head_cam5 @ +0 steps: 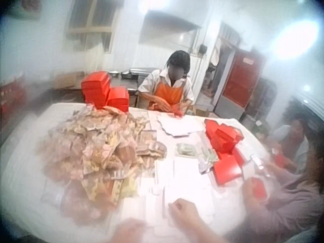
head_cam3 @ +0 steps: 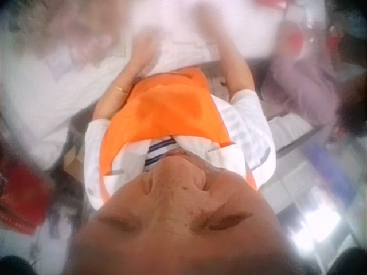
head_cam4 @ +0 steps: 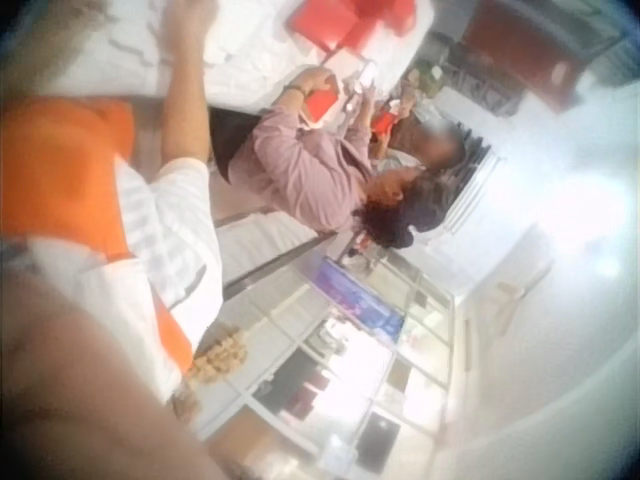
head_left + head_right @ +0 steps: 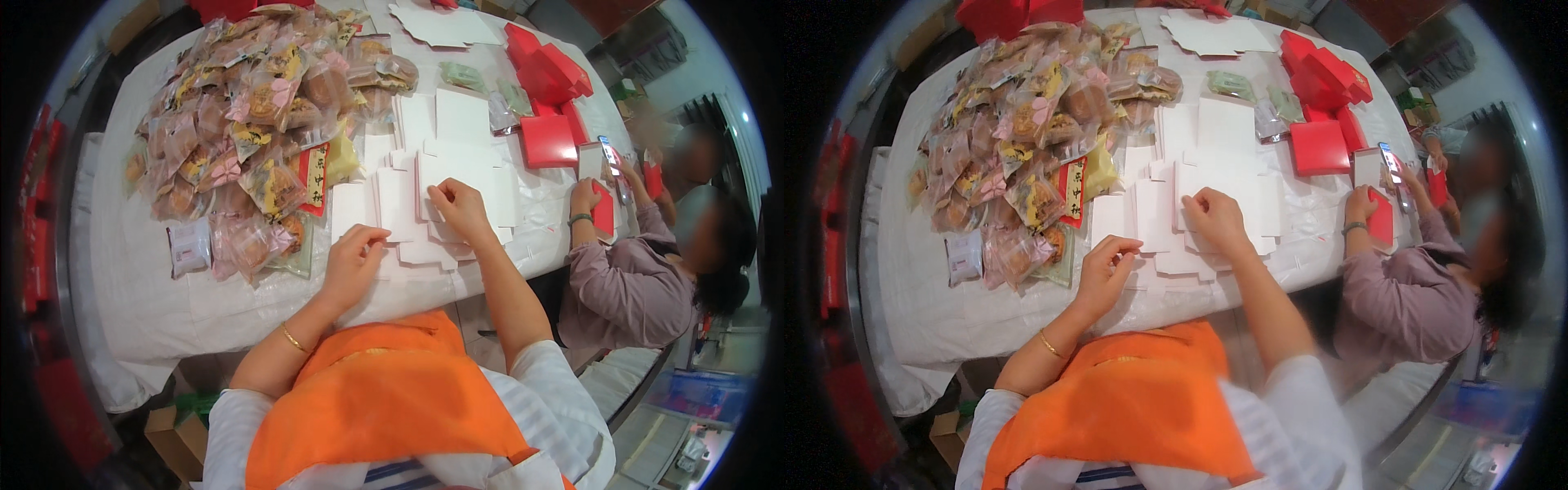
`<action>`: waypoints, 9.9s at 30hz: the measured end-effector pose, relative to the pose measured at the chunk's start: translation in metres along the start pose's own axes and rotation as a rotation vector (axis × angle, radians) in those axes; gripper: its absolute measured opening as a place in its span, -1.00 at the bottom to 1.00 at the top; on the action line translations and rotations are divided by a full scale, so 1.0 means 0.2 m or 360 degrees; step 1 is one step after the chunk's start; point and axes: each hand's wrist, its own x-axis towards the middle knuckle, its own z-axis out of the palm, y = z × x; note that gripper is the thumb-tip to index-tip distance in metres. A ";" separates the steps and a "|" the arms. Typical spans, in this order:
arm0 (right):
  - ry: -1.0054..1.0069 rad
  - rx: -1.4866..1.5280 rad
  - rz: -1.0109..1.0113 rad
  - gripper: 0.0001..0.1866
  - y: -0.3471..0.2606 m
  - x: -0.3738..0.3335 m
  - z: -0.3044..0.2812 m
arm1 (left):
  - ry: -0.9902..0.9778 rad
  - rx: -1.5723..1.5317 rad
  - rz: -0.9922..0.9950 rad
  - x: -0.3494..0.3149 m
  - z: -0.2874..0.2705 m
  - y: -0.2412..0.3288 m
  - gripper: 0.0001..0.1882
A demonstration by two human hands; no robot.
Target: The person folds flat white cardboard pieces into small red boxes by hand. They then pick up small transparent packets containing snacks and place them inside the boxes before closing the lids. The finished boxes are stacked on the table.
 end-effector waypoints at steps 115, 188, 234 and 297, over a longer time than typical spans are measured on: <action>-0.0225 0.0032 -0.0202 -0.88 -0.09 -0.51 0.10 | 0.0494 -0.0966 -0.0135 -0.37 -0.40 0.07 -0.83; -0.1098 0.0265 -0.0992 -0.85 -0.69 -0.59 -0.02 | 0.0341 -0.0888 -0.0820 -0.74 -0.29 0.47 -0.67; -0.1377 0.0469 -0.0794 -0.79 -0.64 -0.55 -0.05 | 0.0270 -0.1245 -0.0887 -0.67 -0.30 0.41 -0.60; -0.1922 -0.0157 -0.0633 -0.32 -0.85 -0.47 -0.22 | -0.0390 -0.0852 -0.0572 -0.43 -0.41 0.43 -0.73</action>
